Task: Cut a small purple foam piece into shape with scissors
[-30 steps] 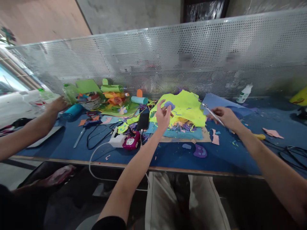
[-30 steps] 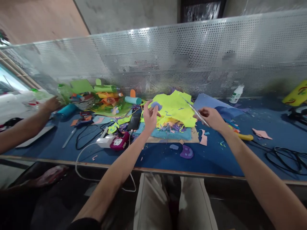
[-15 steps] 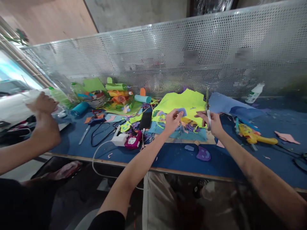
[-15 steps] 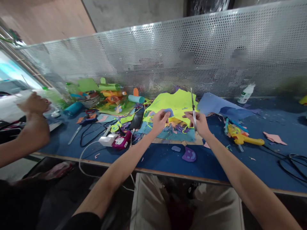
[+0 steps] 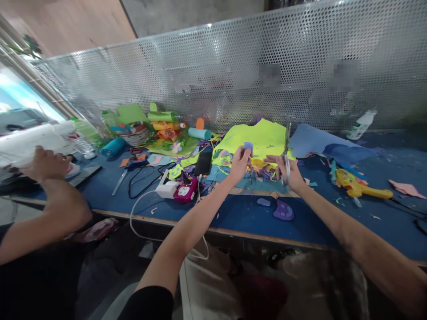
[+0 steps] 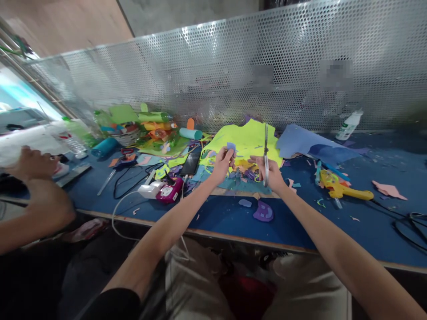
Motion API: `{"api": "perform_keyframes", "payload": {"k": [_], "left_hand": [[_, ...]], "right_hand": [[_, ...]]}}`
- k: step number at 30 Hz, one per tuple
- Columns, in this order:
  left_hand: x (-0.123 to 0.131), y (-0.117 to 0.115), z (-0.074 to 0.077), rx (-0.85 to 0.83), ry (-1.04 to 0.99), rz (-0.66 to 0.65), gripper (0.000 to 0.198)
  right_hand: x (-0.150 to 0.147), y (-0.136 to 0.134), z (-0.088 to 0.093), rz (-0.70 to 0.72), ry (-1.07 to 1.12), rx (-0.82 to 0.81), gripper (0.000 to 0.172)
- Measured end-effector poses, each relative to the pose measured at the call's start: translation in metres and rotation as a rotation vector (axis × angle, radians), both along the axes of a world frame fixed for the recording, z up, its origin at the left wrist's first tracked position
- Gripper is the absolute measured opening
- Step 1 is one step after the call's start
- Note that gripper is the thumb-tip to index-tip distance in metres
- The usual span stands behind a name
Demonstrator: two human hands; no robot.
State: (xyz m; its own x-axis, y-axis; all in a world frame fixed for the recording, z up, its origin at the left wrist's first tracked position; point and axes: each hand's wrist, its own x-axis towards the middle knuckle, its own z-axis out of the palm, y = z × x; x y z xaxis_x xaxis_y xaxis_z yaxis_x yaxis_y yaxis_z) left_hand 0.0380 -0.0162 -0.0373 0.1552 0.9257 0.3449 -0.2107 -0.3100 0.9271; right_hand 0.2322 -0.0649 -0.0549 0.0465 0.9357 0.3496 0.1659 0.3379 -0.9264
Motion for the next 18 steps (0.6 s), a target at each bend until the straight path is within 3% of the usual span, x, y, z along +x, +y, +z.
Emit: {"api": "perform_keyframes", "payload": {"k": [5, 12, 18], "left_hand": [[0.000, -0.005, -0.004, 0.115, 0.202, -0.006, 0.040], [-0.001, -0.017, 0.006, 0.276, 0.508, -0.043, 0.040], [0.001, -0.021, 0.009, 0.300, 0.597, -0.013, 0.039]], "right_hand": [[-0.008, 0.005, -0.005, 0.017, 0.001, -0.031, 0.050], [-0.010, 0.006, -0.005, -0.053, 0.052, 0.004, 0.040], [-0.006, 0.012, -0.011, -0.146, 0.095, 0.042, 0.034]]}}
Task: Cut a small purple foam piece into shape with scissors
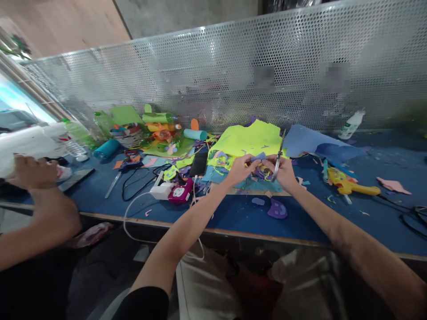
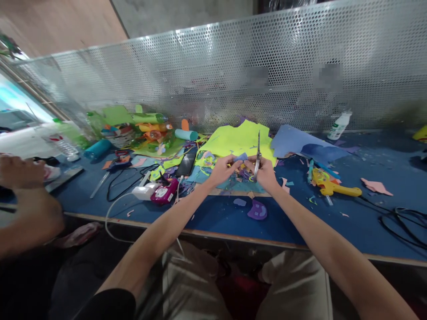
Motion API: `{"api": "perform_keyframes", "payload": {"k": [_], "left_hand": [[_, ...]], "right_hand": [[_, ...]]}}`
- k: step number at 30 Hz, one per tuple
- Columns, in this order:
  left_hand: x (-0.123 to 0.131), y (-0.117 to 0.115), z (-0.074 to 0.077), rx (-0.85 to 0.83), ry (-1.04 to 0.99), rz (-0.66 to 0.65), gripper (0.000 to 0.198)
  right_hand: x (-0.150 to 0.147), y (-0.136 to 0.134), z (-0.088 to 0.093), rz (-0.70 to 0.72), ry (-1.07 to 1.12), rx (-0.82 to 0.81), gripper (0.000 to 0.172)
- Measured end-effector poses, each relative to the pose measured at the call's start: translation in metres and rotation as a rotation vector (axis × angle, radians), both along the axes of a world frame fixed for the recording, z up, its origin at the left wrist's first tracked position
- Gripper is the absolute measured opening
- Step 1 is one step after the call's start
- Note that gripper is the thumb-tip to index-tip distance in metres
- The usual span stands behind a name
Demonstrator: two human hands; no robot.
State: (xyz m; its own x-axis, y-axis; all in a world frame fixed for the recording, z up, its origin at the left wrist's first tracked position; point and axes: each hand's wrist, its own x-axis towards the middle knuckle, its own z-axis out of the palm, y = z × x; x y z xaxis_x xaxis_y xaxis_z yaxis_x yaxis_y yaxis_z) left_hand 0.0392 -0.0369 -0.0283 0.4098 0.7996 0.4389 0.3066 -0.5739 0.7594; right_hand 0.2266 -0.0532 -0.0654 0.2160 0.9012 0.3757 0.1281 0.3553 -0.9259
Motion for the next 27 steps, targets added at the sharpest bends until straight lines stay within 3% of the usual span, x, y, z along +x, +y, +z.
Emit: {"api": "perform_keyframes", "payload": {"k": [5, 10, 14, 27], "left_hand": [[-0.002, 0.003, -0.001, 0.034, 0.038, -0.009, 0.041], [-0.004, 0.006, -0.001, 0.062, 0.042, -0.006, 0.043], [-0.004, 0.004, 0.001, 0.088, 0.055, -0.025, 0.041], [-0.002, 0.006, -0.001, 0.137, 0.067, -0.012, 0.033]], "right_hand": [[-0.002, -0.001, 0.000, -0.011, 0.006, -0.018, 0.033], [-0.001, -0.013, 0.014, -0.112, -0.051, 0.120, 0.030], [0.004, -0.018, 0.022, -0.101, -0.142, 0.165, 0.027], [0.004, -0.012, 0.014, -0.062, -0.132, 0.097, 0.032]]}}
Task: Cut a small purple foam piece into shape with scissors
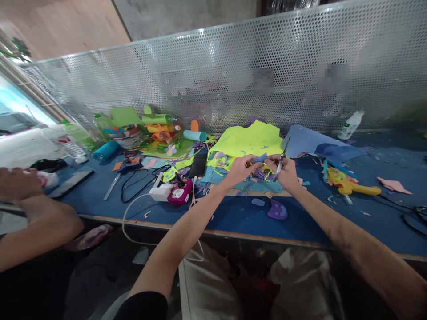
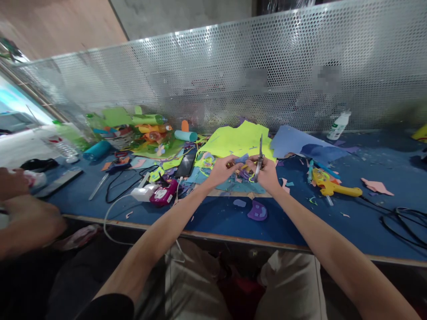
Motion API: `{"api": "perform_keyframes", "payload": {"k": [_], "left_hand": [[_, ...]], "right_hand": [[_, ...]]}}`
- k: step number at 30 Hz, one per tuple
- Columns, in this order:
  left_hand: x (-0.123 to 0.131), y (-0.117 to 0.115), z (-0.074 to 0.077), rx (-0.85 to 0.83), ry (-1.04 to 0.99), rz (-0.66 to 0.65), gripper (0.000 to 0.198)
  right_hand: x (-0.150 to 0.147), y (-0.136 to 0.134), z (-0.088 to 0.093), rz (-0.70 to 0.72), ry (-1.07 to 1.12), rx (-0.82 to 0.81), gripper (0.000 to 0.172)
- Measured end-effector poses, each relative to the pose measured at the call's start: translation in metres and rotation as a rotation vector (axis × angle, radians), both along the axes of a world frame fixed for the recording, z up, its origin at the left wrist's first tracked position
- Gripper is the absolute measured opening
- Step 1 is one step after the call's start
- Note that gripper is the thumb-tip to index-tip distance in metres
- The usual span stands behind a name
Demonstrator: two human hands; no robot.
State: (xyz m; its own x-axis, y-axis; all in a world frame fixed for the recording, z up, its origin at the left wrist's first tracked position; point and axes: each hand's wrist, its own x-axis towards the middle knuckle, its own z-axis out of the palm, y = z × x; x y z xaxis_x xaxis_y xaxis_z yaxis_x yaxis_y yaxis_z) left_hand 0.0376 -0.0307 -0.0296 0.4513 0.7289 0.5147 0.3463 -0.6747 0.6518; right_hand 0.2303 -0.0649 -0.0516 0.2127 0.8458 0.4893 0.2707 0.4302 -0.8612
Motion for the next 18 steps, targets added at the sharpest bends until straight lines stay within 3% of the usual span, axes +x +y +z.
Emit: {"api": "perform_keyframes", "payload": {"k": [10, 18], "left_hand": [[-0.0020, -0.0020, 0.0053, -0.035, 0.020, 0.017, 0.036], [-0.0005, -0.0020, 0.0035, -0.011, 0.008, 0.013, 0.038]], "right_hand": [[-0.0009, -0.0009, 0.0053, 0.009, -0.031, 0.109, 0.022], [0.0018, 0.0042, -0.0024, -0.034, 0.000, -0.005, 0.026]]}}
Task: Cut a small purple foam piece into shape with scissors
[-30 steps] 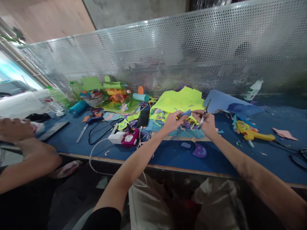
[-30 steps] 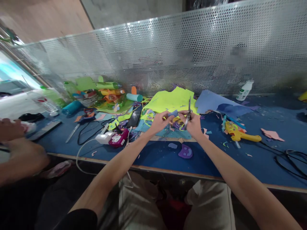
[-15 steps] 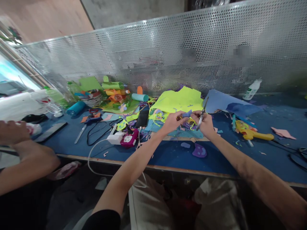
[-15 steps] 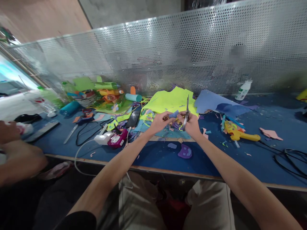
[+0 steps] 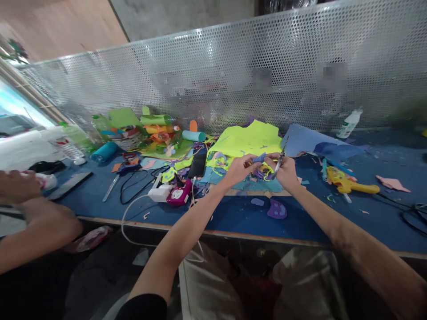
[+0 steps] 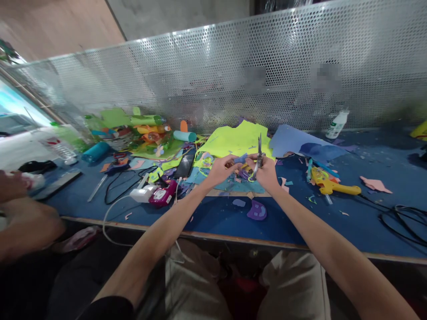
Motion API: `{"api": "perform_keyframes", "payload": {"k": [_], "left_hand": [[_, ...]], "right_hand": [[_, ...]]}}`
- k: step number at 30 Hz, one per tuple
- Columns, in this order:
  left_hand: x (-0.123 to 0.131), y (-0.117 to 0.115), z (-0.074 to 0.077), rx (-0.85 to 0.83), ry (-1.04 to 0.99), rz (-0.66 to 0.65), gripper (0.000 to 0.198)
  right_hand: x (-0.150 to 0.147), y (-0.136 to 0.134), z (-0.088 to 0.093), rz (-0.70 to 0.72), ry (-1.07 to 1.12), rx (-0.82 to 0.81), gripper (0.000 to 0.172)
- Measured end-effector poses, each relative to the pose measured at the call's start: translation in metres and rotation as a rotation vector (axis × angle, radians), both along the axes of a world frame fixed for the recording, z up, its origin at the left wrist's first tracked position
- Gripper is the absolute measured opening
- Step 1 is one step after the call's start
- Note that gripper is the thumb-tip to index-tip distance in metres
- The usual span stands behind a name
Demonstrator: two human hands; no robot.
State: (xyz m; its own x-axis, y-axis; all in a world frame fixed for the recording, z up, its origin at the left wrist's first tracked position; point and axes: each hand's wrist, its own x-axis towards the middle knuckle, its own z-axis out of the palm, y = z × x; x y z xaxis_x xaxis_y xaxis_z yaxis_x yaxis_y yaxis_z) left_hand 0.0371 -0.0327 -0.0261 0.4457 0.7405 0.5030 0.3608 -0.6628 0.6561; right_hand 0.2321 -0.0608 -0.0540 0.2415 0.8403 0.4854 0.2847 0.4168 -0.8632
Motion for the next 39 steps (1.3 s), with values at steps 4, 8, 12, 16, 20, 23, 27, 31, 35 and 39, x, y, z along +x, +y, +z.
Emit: {"api": "perform_keyframes", "payload": {"k": [4, 8, 12, 16, 20, 23, 27, 31, 35, 39], "left_hand": [[0.000, -0.001, 0.000, 0.019, 0.008, -0.006, 0.037], [-0.002, -0.001, 0.000, 0.009, 0.009, -0.023, 0.037], [-0.004, -0.003, 0.003, 0.007, 0.059, -0.019, 0.041], [-0.003, -0.004, 0.005, 0.042, 0.071, -0.028, 0.044], [-0.002, -0.004, 0.004, 0.039, 0.065, -0.001, 0.043], [-0.001, -0.002, 0.001, 0.052, 0.062, 0.013, 0.038], [-0.002, -0.001, -0.001, 0.085, 0.052, 0.023, 0.034], [-0.004, -0.001, 0.000, 0.086, 0.064, 0.000, 0.034], [-0.004, 0.000, -0.001, 0.143, 0.118, 0.053, 0.026], [-0.004, 0.001, -0.003, 0.213, 0.215, 0.099, 0.017]], "right_hand": [[0.000, 0.003, -0.004, 0.010, 0.029, 0.003, 0.026], [-0.002, 0.002, -0.002, 0.041, 0.063, 0.017, 0.025], [-0.004, -0.002, 0.002, 0.079, 0.084, 0.041, 0.024], [-0.005, -0.005, 0.007, 0.059, 0.071, 0.062, 0.021], [-0.005, -0.005, 0.007, 0.029, 0.066, 0.064, 0.023], [-0.004, -0.002, 0.004, 0.016, 0.055, 0.064, 0.025], [-0.004, 0.000, 0.000, 0.041, 0.062, 0.042, 0.028], [-0.005, -0.004, 0.004, 0.099, 0.053, 0.082, 0.027], [-0.005, -0.008, 0.010, 0.219, -0.008, 0.119, 0.029], [-0.002, -0.006, 0.006, 0.189, -0.118, 0.119, 0.028]]}}
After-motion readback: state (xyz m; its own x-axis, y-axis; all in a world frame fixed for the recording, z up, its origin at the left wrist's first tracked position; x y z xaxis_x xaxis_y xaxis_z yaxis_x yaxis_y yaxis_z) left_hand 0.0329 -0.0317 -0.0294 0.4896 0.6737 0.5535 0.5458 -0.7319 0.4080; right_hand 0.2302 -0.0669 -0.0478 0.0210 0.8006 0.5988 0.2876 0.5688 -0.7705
